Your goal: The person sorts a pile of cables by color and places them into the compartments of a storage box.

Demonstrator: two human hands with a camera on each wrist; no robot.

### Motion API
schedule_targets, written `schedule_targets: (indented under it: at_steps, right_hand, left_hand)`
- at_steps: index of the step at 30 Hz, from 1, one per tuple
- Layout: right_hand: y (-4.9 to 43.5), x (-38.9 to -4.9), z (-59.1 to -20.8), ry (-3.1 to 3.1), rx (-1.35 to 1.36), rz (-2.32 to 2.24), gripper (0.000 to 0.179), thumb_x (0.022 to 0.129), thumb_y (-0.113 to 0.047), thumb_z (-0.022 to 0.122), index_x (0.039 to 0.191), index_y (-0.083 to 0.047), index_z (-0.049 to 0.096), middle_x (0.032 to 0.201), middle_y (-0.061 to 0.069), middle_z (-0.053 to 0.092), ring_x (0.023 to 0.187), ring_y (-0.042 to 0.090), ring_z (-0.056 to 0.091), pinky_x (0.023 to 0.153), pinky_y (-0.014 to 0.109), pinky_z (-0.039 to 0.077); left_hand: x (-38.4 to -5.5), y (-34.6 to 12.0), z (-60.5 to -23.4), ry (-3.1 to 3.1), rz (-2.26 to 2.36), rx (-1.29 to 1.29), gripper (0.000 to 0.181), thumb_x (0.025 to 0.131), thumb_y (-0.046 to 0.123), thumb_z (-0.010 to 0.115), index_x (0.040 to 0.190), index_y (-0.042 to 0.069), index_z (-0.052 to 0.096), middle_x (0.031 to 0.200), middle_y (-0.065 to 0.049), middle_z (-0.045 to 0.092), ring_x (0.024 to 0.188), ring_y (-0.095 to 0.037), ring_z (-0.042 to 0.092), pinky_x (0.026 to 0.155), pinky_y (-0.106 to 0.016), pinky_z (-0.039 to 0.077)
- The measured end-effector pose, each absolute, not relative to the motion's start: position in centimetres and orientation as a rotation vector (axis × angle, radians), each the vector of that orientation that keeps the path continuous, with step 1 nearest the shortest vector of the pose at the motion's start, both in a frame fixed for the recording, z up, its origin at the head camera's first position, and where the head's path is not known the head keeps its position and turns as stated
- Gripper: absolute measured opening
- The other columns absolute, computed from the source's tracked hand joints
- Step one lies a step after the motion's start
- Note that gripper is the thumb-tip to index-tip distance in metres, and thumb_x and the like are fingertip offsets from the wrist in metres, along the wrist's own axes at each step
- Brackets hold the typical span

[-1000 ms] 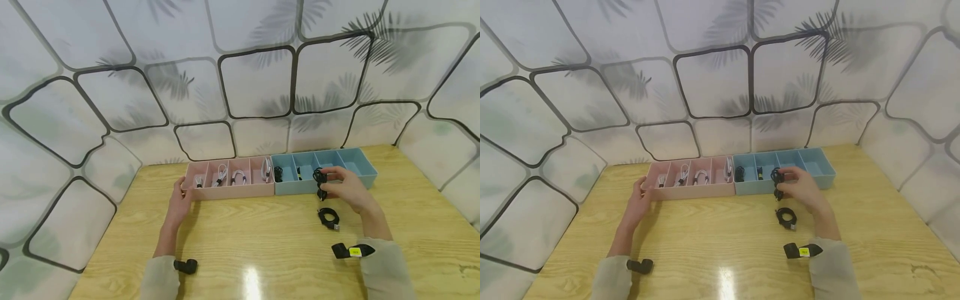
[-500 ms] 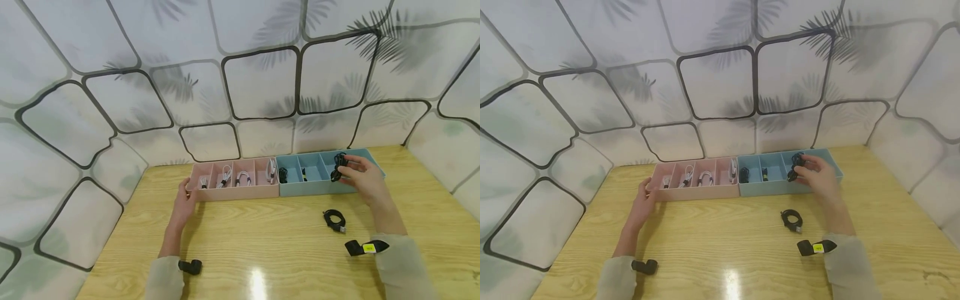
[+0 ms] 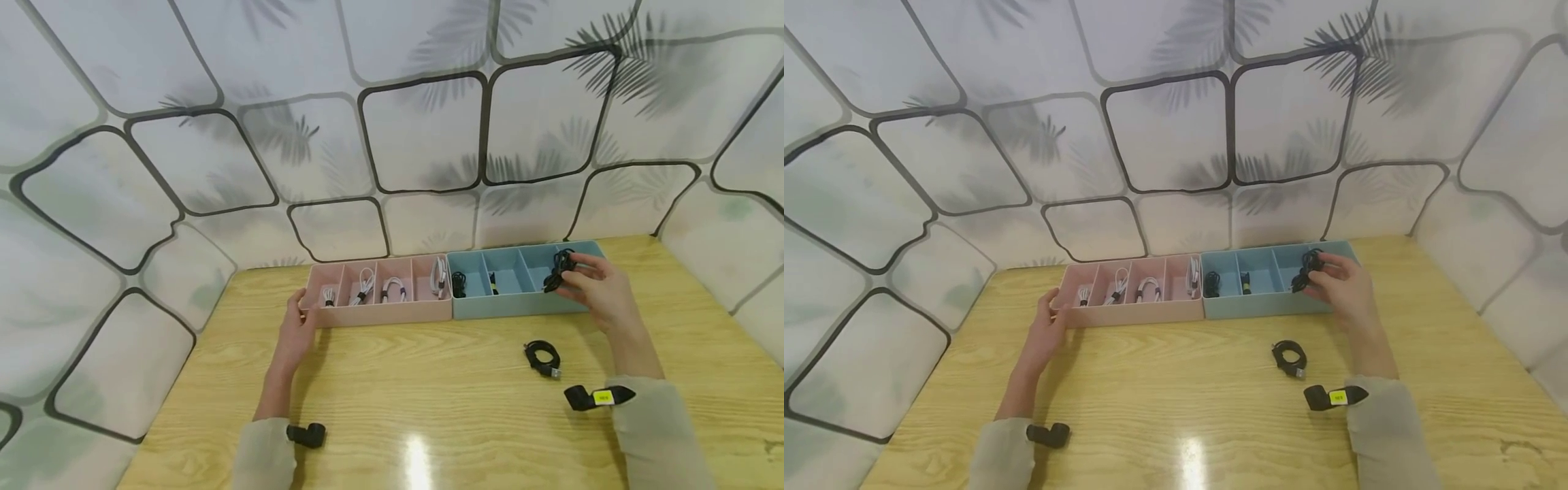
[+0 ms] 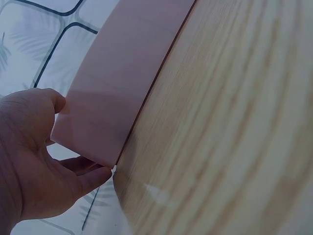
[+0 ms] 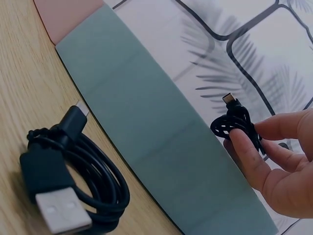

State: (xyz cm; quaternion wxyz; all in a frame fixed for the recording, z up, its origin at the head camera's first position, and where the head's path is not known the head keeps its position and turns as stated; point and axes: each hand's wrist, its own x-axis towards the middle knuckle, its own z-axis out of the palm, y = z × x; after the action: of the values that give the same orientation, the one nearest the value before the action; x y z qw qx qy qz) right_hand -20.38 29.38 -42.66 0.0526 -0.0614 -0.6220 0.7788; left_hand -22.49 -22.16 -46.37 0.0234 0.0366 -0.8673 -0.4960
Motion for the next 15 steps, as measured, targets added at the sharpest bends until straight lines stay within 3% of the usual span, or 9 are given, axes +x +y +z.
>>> schedule_targets:
  at_steps: [7,15]
  right_hand:
    - [29.92,-20.21,-42.54,-1.887,-0.157,2.4,0.041,0.096,0.0,0.061,0.133,-0.009,0.048,0.113,0.003,0.047,0.085,0.007,0.063,0.075,0.025,0.058]
    - [30.24,-20.13,-42.54,-1.856,-0.103,2.431,0.045,0.098,-0.004,0.059,0.14,-0.002,0.043,0.103,-0.005,0.064,0.082,0.009,0.069,0.073,0.027,0.058]
  left_hand:
    - [-22.52,-22.0,-46.26,-2.681,-1.541,0.112,0.055,0.106,0.023,0.041,0.155,0.007,0.021,0.145,-0.031,0.038,0.132,-0.042,0.043,0.11,-0.054,0.036]
    - [-22.49,-21.99,-46.18,-2.678,-1.544,0.122,0.055,0.106,0.022,0.041,0.155,0.008,0.022,0.134,-0.03,0.044,0.13,-0.041,0.045,0.107,-0.053,0.039]
